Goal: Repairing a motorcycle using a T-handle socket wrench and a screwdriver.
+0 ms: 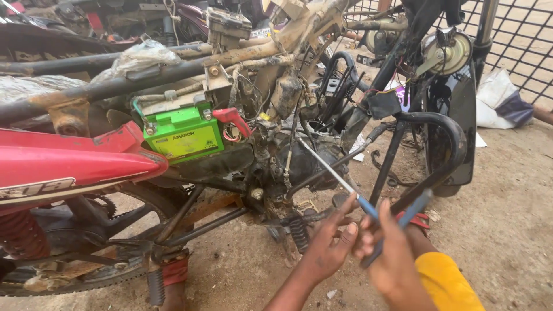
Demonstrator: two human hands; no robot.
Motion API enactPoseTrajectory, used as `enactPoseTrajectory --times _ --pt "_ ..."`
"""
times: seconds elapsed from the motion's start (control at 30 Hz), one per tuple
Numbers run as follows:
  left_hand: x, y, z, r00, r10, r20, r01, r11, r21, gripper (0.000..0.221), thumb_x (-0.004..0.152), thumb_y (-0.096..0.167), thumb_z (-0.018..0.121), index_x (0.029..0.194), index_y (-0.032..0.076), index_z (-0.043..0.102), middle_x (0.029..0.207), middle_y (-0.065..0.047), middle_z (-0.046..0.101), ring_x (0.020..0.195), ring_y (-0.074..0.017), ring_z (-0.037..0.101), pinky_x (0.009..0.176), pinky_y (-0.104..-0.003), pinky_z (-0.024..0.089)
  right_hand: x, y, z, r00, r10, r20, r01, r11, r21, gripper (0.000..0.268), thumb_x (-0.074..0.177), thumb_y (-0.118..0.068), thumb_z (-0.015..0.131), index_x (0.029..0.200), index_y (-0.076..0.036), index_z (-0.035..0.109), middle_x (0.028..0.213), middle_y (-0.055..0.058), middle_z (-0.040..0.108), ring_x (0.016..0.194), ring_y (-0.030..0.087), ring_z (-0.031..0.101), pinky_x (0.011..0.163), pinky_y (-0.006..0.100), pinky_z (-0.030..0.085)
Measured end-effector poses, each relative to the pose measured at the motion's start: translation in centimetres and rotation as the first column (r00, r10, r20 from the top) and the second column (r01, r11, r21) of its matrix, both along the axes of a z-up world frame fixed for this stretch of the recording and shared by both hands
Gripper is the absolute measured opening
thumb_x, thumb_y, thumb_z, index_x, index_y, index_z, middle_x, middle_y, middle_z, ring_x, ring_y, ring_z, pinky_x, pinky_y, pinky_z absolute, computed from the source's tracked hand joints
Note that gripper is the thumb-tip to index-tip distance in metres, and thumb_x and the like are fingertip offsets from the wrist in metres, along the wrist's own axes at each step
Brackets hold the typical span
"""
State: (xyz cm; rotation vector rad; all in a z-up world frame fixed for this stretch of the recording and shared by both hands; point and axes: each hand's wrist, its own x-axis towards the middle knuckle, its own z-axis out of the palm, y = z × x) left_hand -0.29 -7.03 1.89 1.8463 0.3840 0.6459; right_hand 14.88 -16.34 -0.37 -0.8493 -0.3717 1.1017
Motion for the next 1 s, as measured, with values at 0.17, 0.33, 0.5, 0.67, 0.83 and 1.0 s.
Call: enactPoseTrajectory --times 0.17,0.33,0.5,0.67,0.83,1.0 --pt "0.3 0.3 0.3 0.987 -0.044 0.152 0.083 0.962 -0.26 0.069 0.105 0.048 0.042 0.166 0.017 0.033 0.156 -0.019 0.056 0.123 -0.0404 0.057 0.1 -0.049 0.047 -2.9 -0.7 -1.5 0.866 -0.29 0.407 0.332 0.943 -0.035 0.035 0.102 -0.037 0.059 0.123 -0.01 0.054 0.091 0.009 0.061 0.075 0.019 0.06 0.065 0.038 0.05" --pt "-0.2 0.9 1.5 0.982 -0.041 0.187 0.085 0.969 -0.231 0.069 0.103 0.046 0.04 0.162 0.012 0.03 0.161 -0.015 0.045 0.146 -0.0257 0.046 0.114 -0.04 0.042 -6.9 -2.7 3.6 0.339 -0.544 0.767 0.546 0.778 0.311 0.042 0.105 -0.028 0.053 0.139 -0.006 0.044 0.121 0.017 0.054 0.107 0.021 0.059 0.087 0.041 0.051" --pt "-0.3 1.1 1.5 0.983 -0.038 0.179 0.086 0.959 -0.271 0.069 0.103 0.045 0.037 0.161 0.008 0.031 0.161 -0.014 0.047 0.147 -0.0273 0.047 0.11 -0.038 0.042 -6.6 -4.3 4.4 -0.796 0.084 0.599 0.454 0.738 0.499 0.045 0.089 -0.009 0.055 0.134 -0.012 0.055 0.14 0.016 0.055 0.134 0.038 0.054 0.116 0.054 0.034" --pt "-0.4 -0.1 1.7 0.968 -0.023 0.251 0.102 0.946 -0.307 0.081 0.101 0.06 0.031 0.163 0.009 0.024 0.162 -0.013 0.046 0.146 -0.0305 0.048 0.106 -0.039 0.047 -4.5 -2.1 6.8 -0.903 0.166 0.397 0.282 0.925 0.255 0.052 0.091 -0.023 0.063 0.135 0.005 0.06 0.081 0.009 0.061 0.089 0.026 0.062 0.109 0.05 0.039" --pt "-0.2 -2.6 1.2 0.943 0.101 0.317 0.132 0.762 -0.634 0.094 0.088 0.075 0.025 0.165 0.022 0.011 0.159 -0.015 0.044 0.141 -0.035 0.05 0.106 -0.043 0.049 -4.6 -1.5 8.0 -0.821 0.368 0.436 0.404 0.915 -0.011 0.061 0.085 -0.041 0.064 0.125 0.005 0.062 0.084 0.007 0.064 0.085 0.024 0.061 0.081 0.038 0.044" --pt "0.1 -3.7 0.9 0.785 0.388 0.483 0.305 0.436 -0.847 0.099 0.084 0.081 0.027 0.162 0.021 0.016 0.159 -0.026 0.038 0.144 -0.0381 0.043 0.11 -0.048 0.045 -3.5 -1.2 8.9 -0.886 0.296 0.358 0.345 0.935 0.081 0.026 0.073 -0.028 0.069 0.087 -0.007 0.065 0.079 0.009 0.066 0.08 0.026 0.064 0.083 0.04 0.048"
